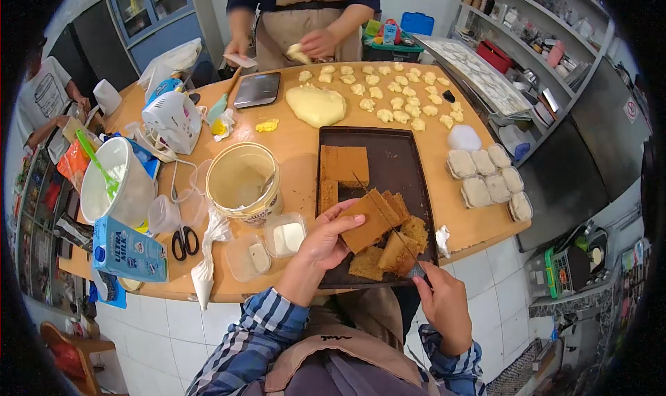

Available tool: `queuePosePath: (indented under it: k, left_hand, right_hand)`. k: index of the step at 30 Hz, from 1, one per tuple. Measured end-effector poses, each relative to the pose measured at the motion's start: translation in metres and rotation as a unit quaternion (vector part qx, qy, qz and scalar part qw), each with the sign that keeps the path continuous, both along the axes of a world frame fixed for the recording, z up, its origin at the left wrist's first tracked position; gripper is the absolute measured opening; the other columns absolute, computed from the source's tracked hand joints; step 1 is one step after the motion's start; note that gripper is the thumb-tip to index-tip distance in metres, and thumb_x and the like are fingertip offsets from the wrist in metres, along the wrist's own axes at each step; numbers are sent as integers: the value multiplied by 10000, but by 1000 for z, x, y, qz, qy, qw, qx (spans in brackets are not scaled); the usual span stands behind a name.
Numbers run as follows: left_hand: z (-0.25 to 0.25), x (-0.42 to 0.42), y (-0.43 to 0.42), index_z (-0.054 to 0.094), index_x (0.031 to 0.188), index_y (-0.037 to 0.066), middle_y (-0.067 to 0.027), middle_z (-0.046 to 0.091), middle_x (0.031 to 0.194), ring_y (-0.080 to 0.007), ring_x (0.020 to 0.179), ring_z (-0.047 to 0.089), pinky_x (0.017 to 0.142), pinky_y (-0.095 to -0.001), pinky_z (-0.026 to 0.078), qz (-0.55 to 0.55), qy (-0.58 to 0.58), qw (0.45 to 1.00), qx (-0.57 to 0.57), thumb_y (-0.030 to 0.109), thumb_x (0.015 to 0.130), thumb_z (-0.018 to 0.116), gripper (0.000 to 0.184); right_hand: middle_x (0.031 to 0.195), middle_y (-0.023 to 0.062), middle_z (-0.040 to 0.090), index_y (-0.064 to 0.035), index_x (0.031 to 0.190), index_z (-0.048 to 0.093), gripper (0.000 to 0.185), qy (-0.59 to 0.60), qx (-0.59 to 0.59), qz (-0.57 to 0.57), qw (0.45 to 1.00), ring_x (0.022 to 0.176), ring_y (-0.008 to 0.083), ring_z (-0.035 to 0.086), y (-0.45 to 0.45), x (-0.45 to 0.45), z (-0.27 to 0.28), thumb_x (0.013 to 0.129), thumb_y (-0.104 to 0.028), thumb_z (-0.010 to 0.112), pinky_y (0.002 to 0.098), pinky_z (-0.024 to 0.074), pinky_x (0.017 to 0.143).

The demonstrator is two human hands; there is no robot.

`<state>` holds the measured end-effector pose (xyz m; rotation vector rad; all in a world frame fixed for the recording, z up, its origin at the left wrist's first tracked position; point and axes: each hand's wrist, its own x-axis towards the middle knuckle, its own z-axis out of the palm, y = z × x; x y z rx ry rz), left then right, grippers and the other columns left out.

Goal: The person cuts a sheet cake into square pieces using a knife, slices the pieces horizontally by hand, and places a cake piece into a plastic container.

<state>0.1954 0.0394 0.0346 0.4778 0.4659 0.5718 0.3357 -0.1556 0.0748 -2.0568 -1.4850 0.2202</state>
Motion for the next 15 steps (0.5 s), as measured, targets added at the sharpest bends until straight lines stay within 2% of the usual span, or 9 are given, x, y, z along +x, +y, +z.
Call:
queuePosePath:
  k: [6,9,15]
  left_hand:
    - [1,0,-2,479,1254,27,-106,594,1148,-215,1049,595,880,-365,520,-10,-32,999,28,-22,780,673,515]
    - [-2,0,-2,482,1254,29,-104,592,1148,-209,1044,594,881,-352,517,-13,-41,998,40,-33,761,689,538]
    - [-1,-2,-3,488,1246,30,-100,584,1146,-203,1039,593,876,-336,512,-11,-32,998,62,-51,735,710,564]
  right_hand:
    - [857,221,639,18,1038,606,234,9,-6,-2,1000,752,384,625,-2,-2,2,837,-100,623,403,497,650]
    - [826,193,638,-20,1036,597,233,-21,45,21,999,697,369,620,-3,1,-4,835,-131,633,424,496,583]
    - [829,196,638,-14,1028,600,232,-21,51,23,998,699,368,621,-6,1,-6,824,-115,645,417,495,577]
